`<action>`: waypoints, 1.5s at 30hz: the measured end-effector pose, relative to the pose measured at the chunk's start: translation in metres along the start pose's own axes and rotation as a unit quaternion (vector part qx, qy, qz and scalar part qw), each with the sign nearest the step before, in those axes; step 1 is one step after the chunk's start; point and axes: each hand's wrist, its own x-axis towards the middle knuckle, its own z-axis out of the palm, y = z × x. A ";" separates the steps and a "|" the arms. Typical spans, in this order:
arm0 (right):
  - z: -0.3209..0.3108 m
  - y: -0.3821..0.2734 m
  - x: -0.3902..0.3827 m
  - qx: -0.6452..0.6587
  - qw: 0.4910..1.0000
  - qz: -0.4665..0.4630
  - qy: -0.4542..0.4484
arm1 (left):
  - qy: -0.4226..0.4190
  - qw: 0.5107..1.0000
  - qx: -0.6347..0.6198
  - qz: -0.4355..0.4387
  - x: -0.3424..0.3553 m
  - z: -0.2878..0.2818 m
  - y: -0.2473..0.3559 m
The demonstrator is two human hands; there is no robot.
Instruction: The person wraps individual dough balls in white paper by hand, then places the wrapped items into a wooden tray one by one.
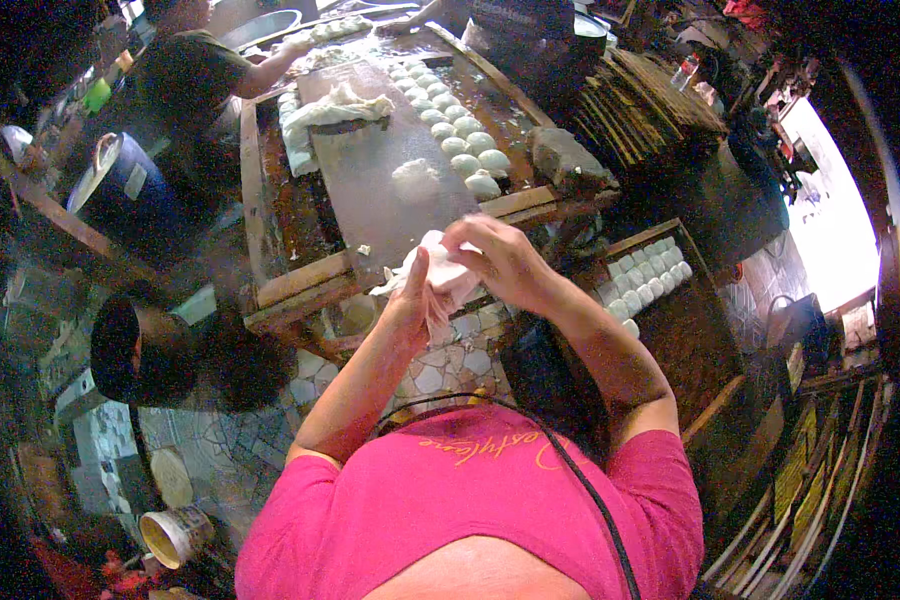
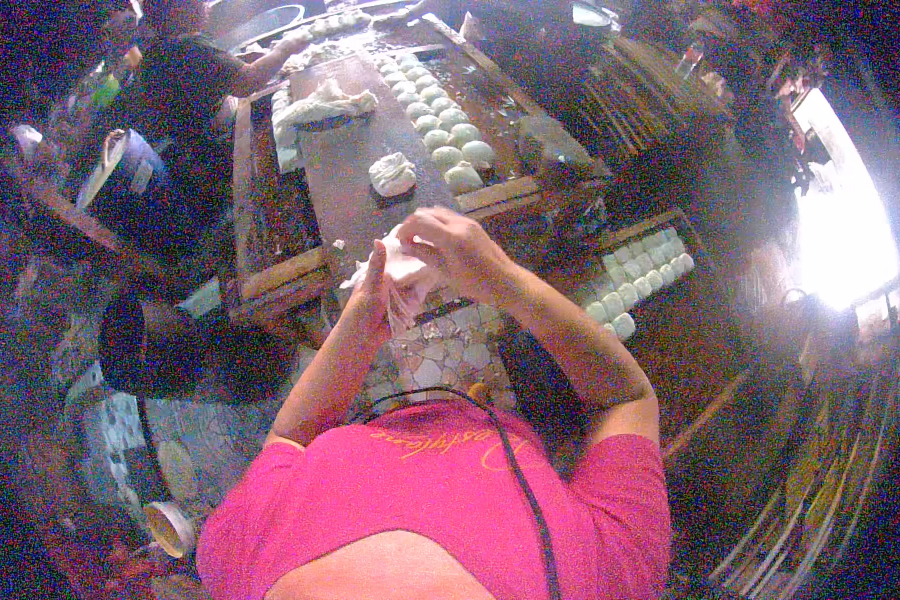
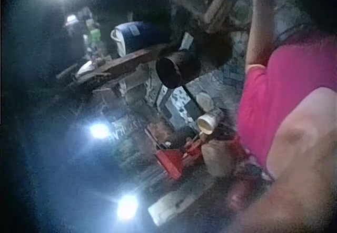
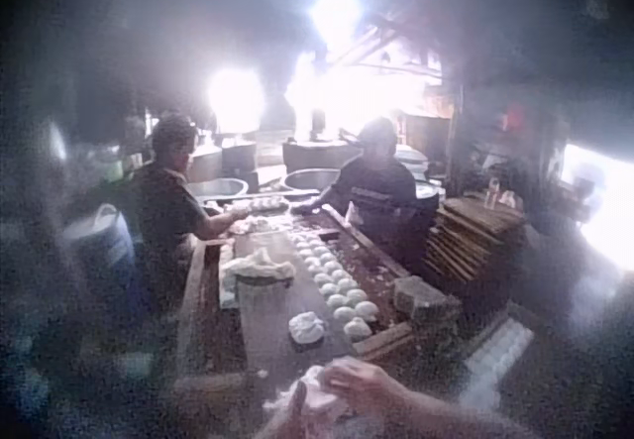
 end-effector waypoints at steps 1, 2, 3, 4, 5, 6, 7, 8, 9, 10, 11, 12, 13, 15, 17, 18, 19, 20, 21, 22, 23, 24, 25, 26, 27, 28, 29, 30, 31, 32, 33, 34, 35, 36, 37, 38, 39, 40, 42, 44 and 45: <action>0.001 -0.003 -0.013 0.060 0.997 0.029 0.025 | -0.035 0.999 -0.036 0.004 0.007 0.000 -0.003; -0.003 -0.005 -0.029 0.027 0.999 -0.028 0.004 | -0.071 0.995 -0.070 0.009 0.014 0.000 -0.004; -0.005 -0.006 -0.038 0.002 0.992 -0.130 0.000 | -0.106 0.989 -0.101 0.012 0.017 0.004 -0.001; -0.005 -0.009 -0.051 -0.030 0.988 -0.150 -0.030 | -0.073 0.994 -0.077 0.012 0.013 0.007 0.002; -0.006 -0.010 -0.065 -0.064 0.981 -0.172 -0.061 | -0.043 0.997 -0.065 0.015 0.011 0.016 0.004; -0.005 -0.006 -0.081 -0.070 0.982 -0.149 -0.092 | -0.016 0.998 -0.055 0.015 0.011 0.025 0.003; -0.007 -0.002 -0.093 -0.077 0.982 -0.125 -0.122 | 0.010 0.999 -0.045 0.014 0.013 0.031 0.001; -0.017 -0.003 -0.097 -0.088 0.984 -0.078 -0.134 | 0.004 0.999 -0.040 0.005 0.015 0.032 -0.003; -0.021 -0.003 -0.096 -0.109 0.991 -0.051 -0.057 | -0.010 0.998 -0.063 -0.009 0.017 0.033 -0.009; -0.023 -0.002 -0.090 -0.131 0.991 -0.022 0.022 | -0.023 0.996 -0.086 -0.024 0.020 0.035 -0.015; -0.025 -0.002 -0.083 -0.149 0.983 0.006 0.103 | -0.035 0.993 -0.105 -0.038 0.021 0.036 -0.019; -0.032 -0.003 -0.075 -0.177 0.979 0.020 0.104 | -0.045 0.989 -0.135 -0.038 0.022 0.044 -0.024; -0.041 -0.004 -0.067 -0.204 0.973 0.035 0.104 | -0.066 0.986 -0.143 -0.051 0.021 0.048 -0.027; -0.053 0.002 -0.070 -0.195 0.975 0.037 0.099 | -0.113 0.978 -0.154 -0.077 0.022 0.058 -0.032; -0.058 0.012 -0.084 -0.115 0.990 0.014 0.080 | -0.096 0.979 -0.159 -0.084 0.024 0.065 -0.036; -0.062 0.013 -0.087 -0.114 0.991 -0.025 0.069 | -0.082 0.981 -0.151 -0.085 0.024 0.065 -0.037; -0.065 0.013 -0.088 -0.102 0.992 -0.009 0.074 | -0.069 0.984 -0.142 -0.086 0.024 0.065 -0.037; -0.066 0.013 -0.090 -0.087 0.993 0.007 0.076 | -0.085 0.980 -0.153 -0.094 0.025 0.065 -0.039; -0.067 0.012 -0.091 -0.072 0.994 0.022 0.077 | -0.088 0.982 -0.138 -0.093 0.026 0.062 -0.041; -0.071 0.010 -0.090 -0.065 0.995 0.005 0.081 | -0.091 0.984 -0.123 -0.091 0.027 0.058 -0.043; -0.074 0.007 -0.092 -0.032 0.995 0.037 0.082 | -0.094 0.986 -0.109 -0.089 0.028 0.060 -0.044; -0.076 0.004 -0.094 0.003 0.994 0.068 0.083 | -0.061 0.988 -0.106 -0.094 0.025 0.063 -0.047; -0.078 0.001 -0.095 0.037 0.991 0.098 0.083 | -0.057 0.992 -0.070 -0.085 0.024 0.066 -0.048; -0.085 -0.002 -0.089 -0.002 0.993 0.043 0.107 | -0.051 0.995 -0.033 -0.076 0.023 0.069 -0.050; -0.090 -0.004 -0.084 0.008 0.990 0.077 0.121 | -0.044 0.997 0.003 -0.066 0.021 0.071 -0.052; -0.094 -0.006 -0.080 0.017 0.985 0.110 0.134 | -0.057 0.996 -0.012 -0.074 0.022 0.069 -0.055; -0.096 -0.005 -0.076 0.023 0.978 0.145 0.149 | -0.054 0.993 -0.006 -0.101 0.022 0.067 -0.057; -0.097 0.003 -0.069 -0.042 0.977 0.109 0.177 | -0.053 0.990 0.001 -0.128 0.023 0.065 -0.059; -0.101 0.016 -0.065 -0.063 0.970 0.111 0.205 | -0.051 0.987 0.008 -0.154 0.025 0.062 -0.062; -0.103 0.031 -0.061 -0.082 0.963 0.113 0.231 | -0.078 0.979 -0.032 -0.183 0.028 0.057 -0.066; -0.107 0.047 -0.062 -0.104 0.953 0.119 0.259 | -0.085 0.975 -0.054 -0.200 0.028 0.065 -0.068; -0.107 0.072 -0.073 -0.151 0.937 0.159 0.273 | -0.091 0.969 -0.075 -0.217 0.026 0.079 -0.069; -0.104 0.103 -0.090 -0.196 0.917 0.199 0.286 | -0.097 0.963 -0.095 -0.235 0.024 0.093 -0.071; -0.105 0.111 -0.093 -0.239 0.895 0.233 0.297 | -0.069 0.966 -0.099 -0.231 0.023 0.103 -0.072; -0.101 0.114 -0.104 -0.175 0.898 0.303 0.269 | -0.054 0.974 -0.080 -0.207 0.023 0.102 -0.075; -0.092 0.104 -0.112 -0.105 0.894 0.367 0.234 | -0.036 0.981 -0.062 -0.178 0.024 0.096 -0.079; -0.082 0.090 -0.122 -0.034 0.881 0.430 0.195 | -0.015 0.987 -0.046 -0.151 0.024 0.089 -0.084; -0.066 0.084 -0.137 0.149 0.836 0.486 0.206 | 0.029 0.986 -0.069 -0.148 0.030 0.074 -0.094; -0.037 0.074 -0.167 0.457 0.672 0.532 0.239 | 0.079 0.989 0.017 -0.121 0.029 0.076 -0.102; -0.010 0.077 -0.194 0.612 0.501 0.533 0.301 | 0.105 0.988 0.066 -0.087 0.024 0.087 -0.107; -0.003 0.080 -0.201 0.645 0.431 0.535 0.334 | 0.081 0.992 0.065 -0.065 0.021 0.104 -0.104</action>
